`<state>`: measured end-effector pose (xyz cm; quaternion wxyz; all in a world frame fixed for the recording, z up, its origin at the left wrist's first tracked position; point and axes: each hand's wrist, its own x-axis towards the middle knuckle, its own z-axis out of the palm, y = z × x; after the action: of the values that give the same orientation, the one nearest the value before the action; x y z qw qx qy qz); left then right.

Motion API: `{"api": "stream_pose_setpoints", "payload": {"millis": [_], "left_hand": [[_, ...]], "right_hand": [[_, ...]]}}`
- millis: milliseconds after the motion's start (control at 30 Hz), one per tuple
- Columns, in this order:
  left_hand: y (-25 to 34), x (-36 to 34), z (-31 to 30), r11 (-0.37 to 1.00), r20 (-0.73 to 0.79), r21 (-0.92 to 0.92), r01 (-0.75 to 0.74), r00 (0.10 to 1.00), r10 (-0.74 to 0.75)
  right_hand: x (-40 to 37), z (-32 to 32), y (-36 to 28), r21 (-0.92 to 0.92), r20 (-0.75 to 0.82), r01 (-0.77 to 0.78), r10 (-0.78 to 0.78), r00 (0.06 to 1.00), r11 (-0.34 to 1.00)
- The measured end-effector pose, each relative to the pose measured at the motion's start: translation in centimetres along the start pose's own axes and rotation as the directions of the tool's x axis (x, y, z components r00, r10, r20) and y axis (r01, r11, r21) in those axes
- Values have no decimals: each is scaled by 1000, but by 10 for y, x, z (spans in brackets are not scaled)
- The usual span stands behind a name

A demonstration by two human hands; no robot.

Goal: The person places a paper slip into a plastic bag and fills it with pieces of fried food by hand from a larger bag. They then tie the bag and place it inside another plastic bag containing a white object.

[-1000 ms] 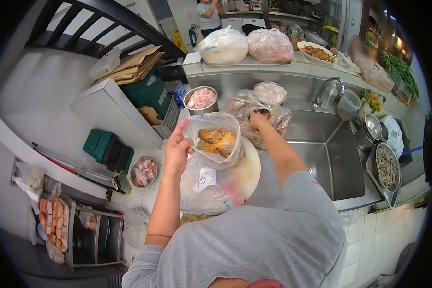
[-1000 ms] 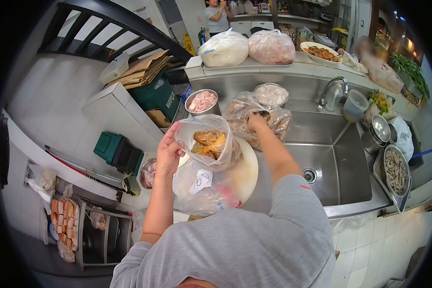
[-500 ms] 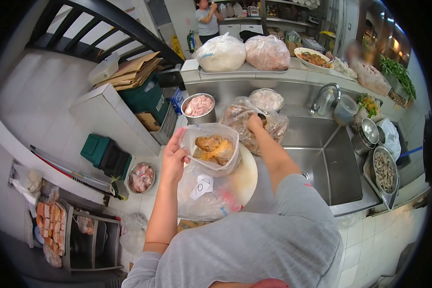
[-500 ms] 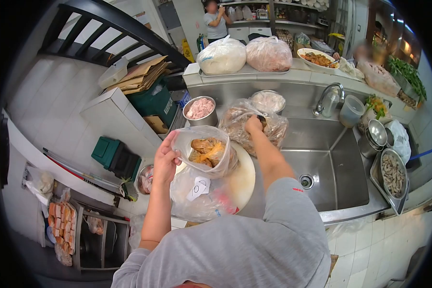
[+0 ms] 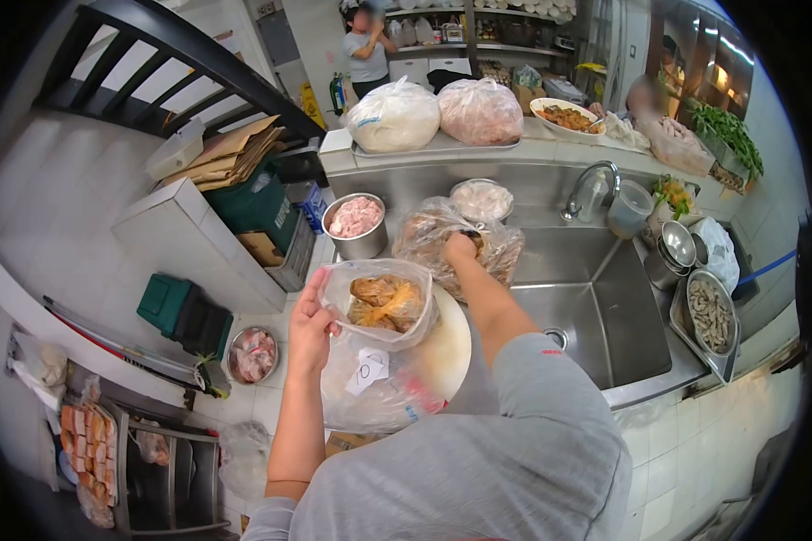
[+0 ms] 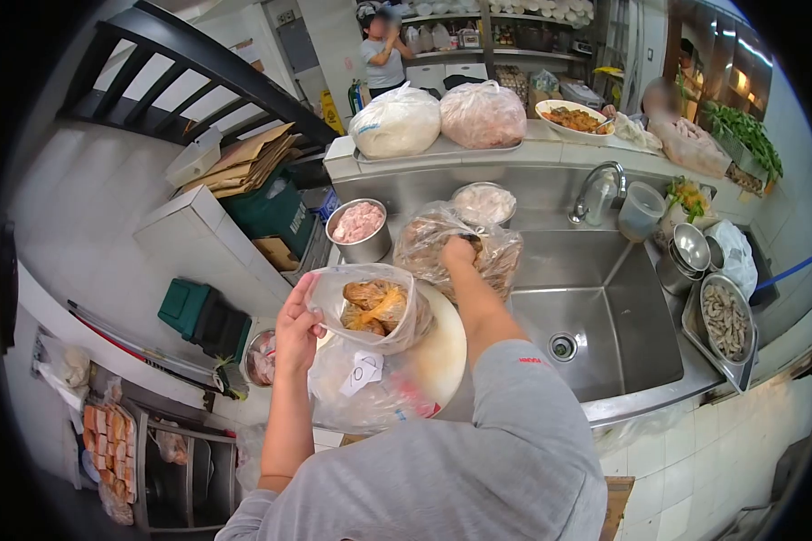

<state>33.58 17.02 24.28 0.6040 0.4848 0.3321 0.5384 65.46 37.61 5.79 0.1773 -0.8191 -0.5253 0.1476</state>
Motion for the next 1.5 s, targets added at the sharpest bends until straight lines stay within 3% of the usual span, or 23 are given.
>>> {"api": "stream_pose_setpoints", "payload": {"millis": [333,500,600,633,767,833,900,1000,1100,1200,1267,1300,1333,1433,1500], "left_hand": [[0,-5,-4,1000,17,4,-12,1000,12],[1,-5,-3,1000,19,-9,-4,1000,4],[-1,-3,-4,1000,27,-20,-16,999,17],[0,-3,-3,1000,29,-14,-16,999,16],[2,-1,3,1000,44,-3,-21,999,21],[1,0,4,1000,51,-6,-21,998,21],[1,3,4,1000,53,-8,-14,998,15],[1,7,6,1000,79,-19,-14,997,15],[1,11,7,1000,85,-7,-3,996,3],[-1,15,3,1000,80,-24,-19,997,21],[-2,16,3,999,70,-35,-21,997,23],[-3,16,3,999,65,-40,-21,998,24],[-5,17,3,998,52,-57,-20,998,23],[-13,24,-5,996,24,-83,-31,999,33],[-16,29,-15,996,14,-75,-46,999,47]], "right_hand": [[10,12,9,120,-120,5,10,993,993],[-11,-21,3,255,-232,31,30,972,967],[-28,-65,-8,181,-158,-15,44,986,983],[-40,-78,-10,167,-213,-3,40,976,986],[-80,-156,-13,279,-16,61,-59,998,958],[-98,-185,-6,440,-38,145,-143,989,886],[-145,-227,-9,744,-71,239,-282,957,623],[-184,-264,-16,945,-88,217,-448,890,246],[-215,-273,-43,956,-74,217,-553,830,196],[-219,-240,-72,862,61,247,-574,817,443],[-215,-196,-93,618,85,418,-585,807,666],[-213,-168,-102,395,32,578,-639,768,714],[-212,-144,-105,141,0,690,-697,717,710],[-218,-105,-100,90,-15,712,-714,700,696],[-218,-107,-94,50,-107,838,-831,545,543]]}}
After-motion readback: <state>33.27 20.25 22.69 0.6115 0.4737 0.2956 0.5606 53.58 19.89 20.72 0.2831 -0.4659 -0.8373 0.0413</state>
